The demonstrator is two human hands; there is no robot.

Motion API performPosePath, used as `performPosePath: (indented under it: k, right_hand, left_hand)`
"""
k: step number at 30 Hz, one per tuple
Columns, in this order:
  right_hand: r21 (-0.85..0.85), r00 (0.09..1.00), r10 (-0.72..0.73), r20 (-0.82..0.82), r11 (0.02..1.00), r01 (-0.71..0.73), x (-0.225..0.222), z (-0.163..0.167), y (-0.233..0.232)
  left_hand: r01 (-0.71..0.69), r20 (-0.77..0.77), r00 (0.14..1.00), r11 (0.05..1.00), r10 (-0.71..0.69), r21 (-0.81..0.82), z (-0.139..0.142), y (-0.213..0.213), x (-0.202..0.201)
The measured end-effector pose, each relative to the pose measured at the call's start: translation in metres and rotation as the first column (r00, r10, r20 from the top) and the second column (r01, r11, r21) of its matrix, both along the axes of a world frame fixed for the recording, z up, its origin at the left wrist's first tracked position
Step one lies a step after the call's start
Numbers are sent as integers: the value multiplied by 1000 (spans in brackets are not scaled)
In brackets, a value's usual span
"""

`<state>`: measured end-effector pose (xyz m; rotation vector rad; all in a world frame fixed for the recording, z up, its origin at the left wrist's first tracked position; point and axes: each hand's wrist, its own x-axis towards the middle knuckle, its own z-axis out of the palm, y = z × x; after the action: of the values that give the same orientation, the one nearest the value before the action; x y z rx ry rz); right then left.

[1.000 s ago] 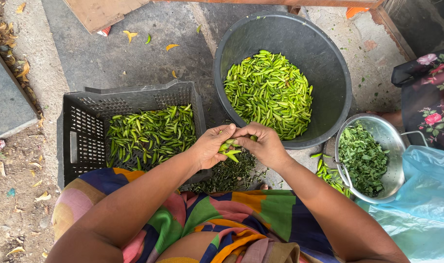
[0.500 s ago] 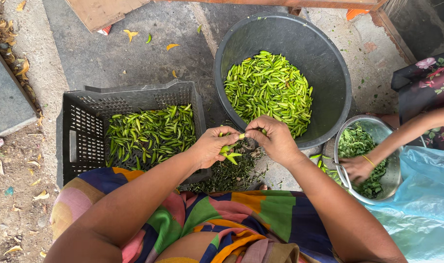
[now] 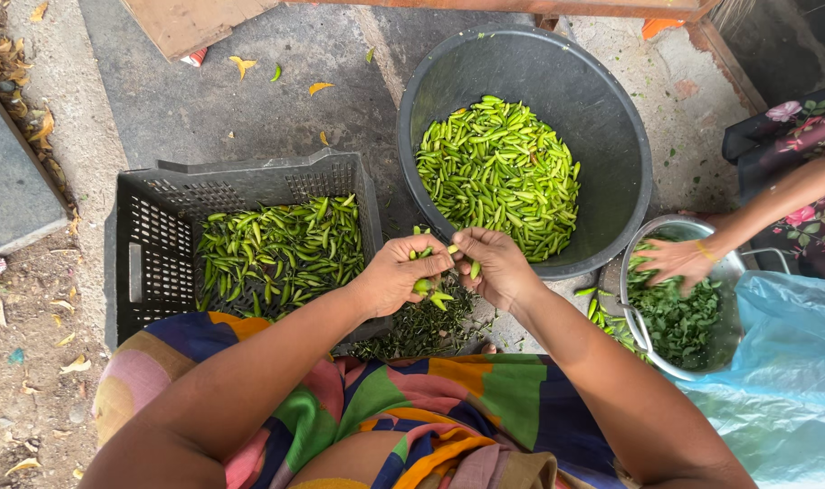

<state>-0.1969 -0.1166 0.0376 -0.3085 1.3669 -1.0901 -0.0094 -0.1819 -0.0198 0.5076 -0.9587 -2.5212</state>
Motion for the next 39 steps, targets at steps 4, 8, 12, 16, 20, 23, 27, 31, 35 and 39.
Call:
performPosePath:
  k: [4, 8, 12, 16, 20, 23, 27, 31, 35, 39]
  right_hand:
    - [-130, 994, 53, 97, 991, -41, -10, 18, -1]
    - [-231, 970, 228, -85, 942, -242, -7, 29, 3]
    - [-244, 809, 291, -511, 853, -461, 21, 11, 18]
    - [-354, 785, 159, -599, 827, -437, 16, 0, 18]
    - [-266, 808, 89, -582, 918, -293, -3, 2, 8]
    - [-266, 735, 54, -676, 912, -312, -6, 5, 7]
    - [-237, 390, -39, -920, 848, -474, 2, 8, 11]
    - [-218, 11, -290, -957, 695, -685, 7, 13, 14]
    - [-136, -47, -236, -971, 699, -702, 1, 22, 12]
    - [63, 653, 395, -646, 880, -471, -12, 29, 8]
  left_hand:
    - [-79, 136, 988, 994, 69, 71, 9, -5, -1]
    - [-122, 186, 978, 983, 96, 134, 6, -8, -1]
    - [-137, 191, 975, 985, 115, 105, -5, -2, -5]
    - [-127, 202, 975, 981, 96, 146, -12, -2, -5]
    - [-102, 177, 982, 978, 70, 182, -12, -4, -5]
    - [-44, 228, 974, 993, 17, 114, -11, -1, -7]
    - [20, 299, 953, 998, -38, 62, -12, 3, -10]
    - [8, 319, 947, 998, -29, 66, -11, 5, -13]
    - [-21, 329, 944, 991, -22, 129, -7, 2, -9]
    - [-8, 265, 964, 994, -20, 106, -5, -3, -5]
